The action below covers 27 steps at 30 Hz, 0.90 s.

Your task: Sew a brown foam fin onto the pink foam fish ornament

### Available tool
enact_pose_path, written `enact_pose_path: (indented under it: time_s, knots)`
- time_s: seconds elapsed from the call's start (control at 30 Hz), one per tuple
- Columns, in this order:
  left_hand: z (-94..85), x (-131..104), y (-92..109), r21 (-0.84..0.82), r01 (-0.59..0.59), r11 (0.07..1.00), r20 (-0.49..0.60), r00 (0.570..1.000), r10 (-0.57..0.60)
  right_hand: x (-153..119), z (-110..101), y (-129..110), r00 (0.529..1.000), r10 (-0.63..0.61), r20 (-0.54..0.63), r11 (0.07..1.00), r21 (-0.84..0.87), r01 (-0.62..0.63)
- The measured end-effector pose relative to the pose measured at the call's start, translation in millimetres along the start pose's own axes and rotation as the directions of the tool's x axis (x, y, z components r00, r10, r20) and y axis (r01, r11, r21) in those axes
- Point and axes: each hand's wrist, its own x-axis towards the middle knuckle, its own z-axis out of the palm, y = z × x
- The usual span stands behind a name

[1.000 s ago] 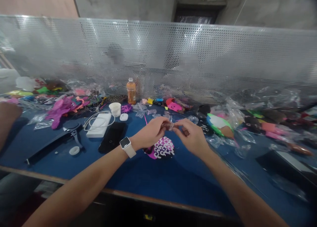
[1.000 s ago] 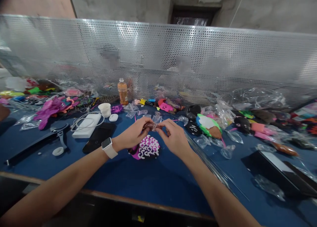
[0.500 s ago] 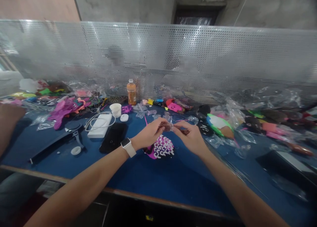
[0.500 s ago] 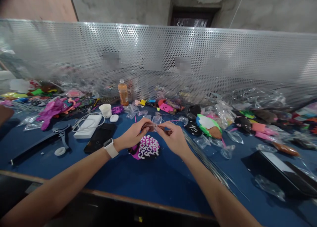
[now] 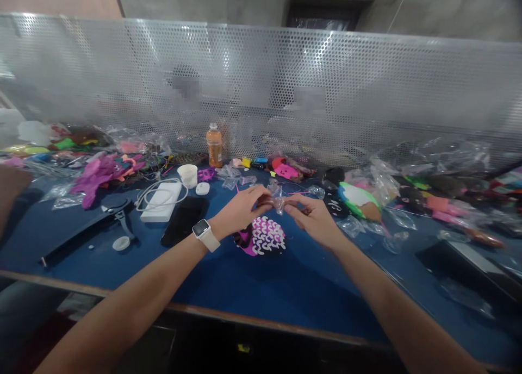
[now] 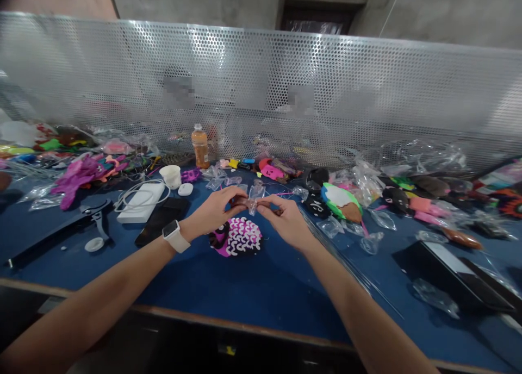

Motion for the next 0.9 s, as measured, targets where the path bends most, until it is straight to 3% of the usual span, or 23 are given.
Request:
enact_pose_path:
  time_s: [0.13,0.33,0.6,0.77,0.9]
  knots:
    - [-1.9,0.3,-4.9,0.015,0.047,0.999,-0.029,0.998,-0.047,-0.5,0.1,-3.0,0.996,0.093,-0.009,0.994,0.061,-0.093]
    - [0.9,-1.3,-2.5,0.031,0.010,0.999,-0.027,1.000,-0.009,-2.7,1.7,1.1,1.000,0.028,-0.007,1.000,0.012,-0.028]
    - [10.4,-1.9,0.8,0.090,-0.059,0.994,0.023,0.998,0.057,-3.3,6.5,11.9,0.996,-0.008,-0.089,1.000,0.022,0.010]
    - [10.8,-2.5,3.6,0.106,-0.095,0.990,0.056,0.994,0.089,-7.0,6.4,3.3,0.999,-0.012,-0.046,0.999,-0.039,0.010]
    - [6.1,-1.8,4.4,0.175,-0.155,0.972,0.161,0.979,0.127,-9.9,13.2,1.5,0.999,-0.027,0.047,0.990,-0.135,0.033]
